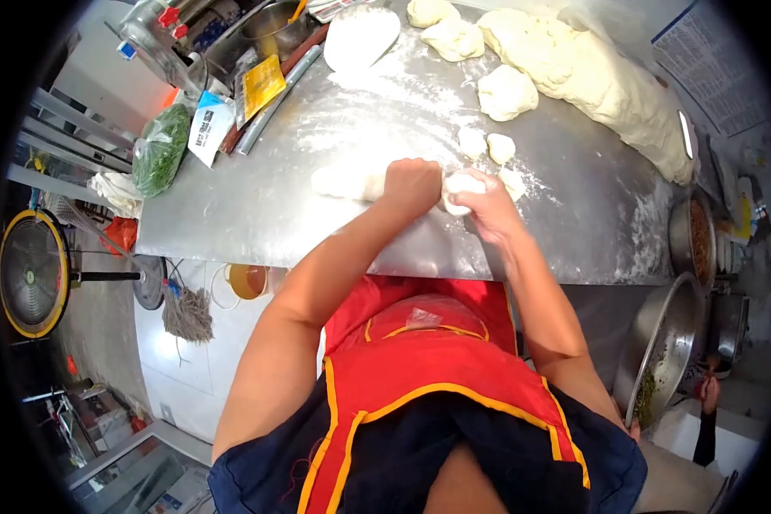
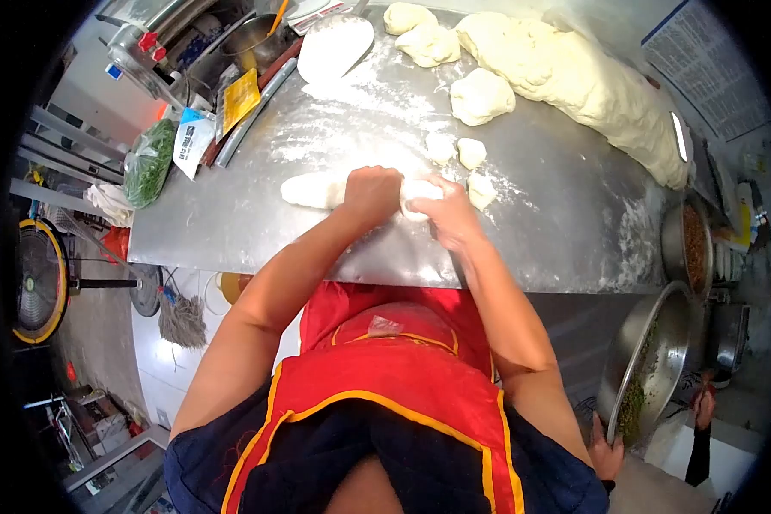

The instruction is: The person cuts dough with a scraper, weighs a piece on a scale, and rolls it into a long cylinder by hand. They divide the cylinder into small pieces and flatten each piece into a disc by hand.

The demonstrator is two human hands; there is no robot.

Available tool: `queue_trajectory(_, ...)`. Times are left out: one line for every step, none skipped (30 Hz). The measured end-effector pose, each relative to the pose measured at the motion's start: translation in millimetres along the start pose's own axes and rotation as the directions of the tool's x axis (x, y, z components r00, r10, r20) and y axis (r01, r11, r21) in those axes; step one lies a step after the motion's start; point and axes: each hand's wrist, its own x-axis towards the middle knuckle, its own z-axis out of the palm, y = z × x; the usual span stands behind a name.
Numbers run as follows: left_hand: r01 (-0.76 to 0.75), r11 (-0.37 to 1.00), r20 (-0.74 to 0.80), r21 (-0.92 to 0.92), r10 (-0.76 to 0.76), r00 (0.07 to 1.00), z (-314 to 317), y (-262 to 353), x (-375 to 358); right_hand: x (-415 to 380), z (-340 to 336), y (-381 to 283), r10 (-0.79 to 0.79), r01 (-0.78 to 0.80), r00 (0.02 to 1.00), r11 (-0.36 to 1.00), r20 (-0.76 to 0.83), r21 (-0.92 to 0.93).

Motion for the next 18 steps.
queue_trajectory(0.032, 0.999, 0.042, 0.025, -0.033, 0.999, -2, -1, 2, -10, 0, -10, -0.006, 0.006, 1.0, 1.0, 0.016, -0.004)
queue_trajectory(0.083, 0.995, 0.087, -0.047, -0.079, 0.993, -5, -3, 6, -19, -1, -27, -0.016, 0.016, 0.999, 1.0, 0.033, -0.013)
queue_trajectory(0.129, 0.985, 0.134, -0.114, -0.113, 0.984, -16, -5, 11, -23, -6, -39, -0.03, 0.031, 0.998, 0.999, 0.046, -0.018)
queue_trajectory(0.171, 0.969, 0.199, -0.177, -0.135, 0.971, -20, -6, 9, -17, -15, -40, -0.077, 0.077, 0.997, 0.992, 0.003, -0.098)
queue_trajectory(0.153, 0.953, 0.28, -0.26, -0.077, 0.957, -20, -11, 8, -11, -20, -41, -0.083, 0.077, 0.996, 0.983, -0.029, -0.168)
queue_trajectory(0.14, 0.929, 0.339, -0.342, -0.017, 0.941, -22, -19, 14, -1, -26, -31, -0.185, 0.121, 0.976, 0.895, -0.112, -0.429)
queue_trajectory(0.133, 0.897, 0.388, -0.421, 0.046, 0.92, -24, -25, 19, 8, -28, -19, -0.304, 0.127, 0.939, 0.739, -0.159, -0.662)
queue_trajectory(0.018, 0.941, 0.357, -0.338, 0.111, 0.928, -24, -28, 17, 13, -32, -8, -0.372, 0.123, 0.92, 0.578, -0.126, -0.807)
queue_trajectory(-0.015, 0.966, 0.34, -0.26, 0.106, 0.935, -29, -33, 14, 15, -28, -3, -0.431, 0.106, 0.899, 0.394, -0.081, -0.913)
queue_trajectory(-0.045, 0.983, 0.321, -0.179, 0.101, 0.942, -35, -37, 9, 18, -25, 0, -0.478, 0.079, 0.878, 0.193, -0.023, -0.978)
queue_trajectory(-0.066, 0.993, 0.305, -0.098, 0.093, 0.948, -38, -38, 1, 20, -26, 0, -0.437, 0.052, 0.899, 0.154, -0.02, -0.987)
queue_trajectory(-0.063, 0.998, 0.313, 0.03, 0.051, 0.948, -42, -37, -6, 20, -23, -5, -0.394, 0.03, 0.919, 0.111, -0.016, -0.993)
queue_trajectory(-0.06, 0.998, 0.277, -0.006, 0.059, 0.959, -39, -39, -9, 19, -19, -10, -0.352, 0.009, 0.936, 0.068, -0.016, -0.998)
queue_trajectory(-0.06, 0.997, 0.238, -0.042, 0.068, 0.969, -34, -41, -12, 14, -14, -14, -0.401, 0.002, 0.916, -0.009, 0.005, -1.0)
queue_trajectory(-0.061, 0.995, 0.195, -0.077, 0.075, 0.978, -35, -41, -11, 10, -8, -18, -0.486, 0.118, 0.869, 0.021, 0.093, -0.993)
queue_trajectory(-0.024, 0.987, 0.208, -0.157, 0.057, 0.976, -36, -42, -10, 5, 0, -21, -0.568, 0.234, 0.805, 0.04, 0.171, -0.971)
queue_trajectory(0.014, 0.971, 0.227, -0.238, 0.042, 0.973, -37, -43, -11, 3, 6, -21, -0.643, 0.345, 0.729, 0.049, 0.235, -0.937)
queue_trajectory(0.052, 0.947, 0.249, -0.318, 0.03, 0.968, -39, -41, -12, 6, 11, -17, -0.625, 0.427, 0.733, 0.117, 0.267, -0.897)
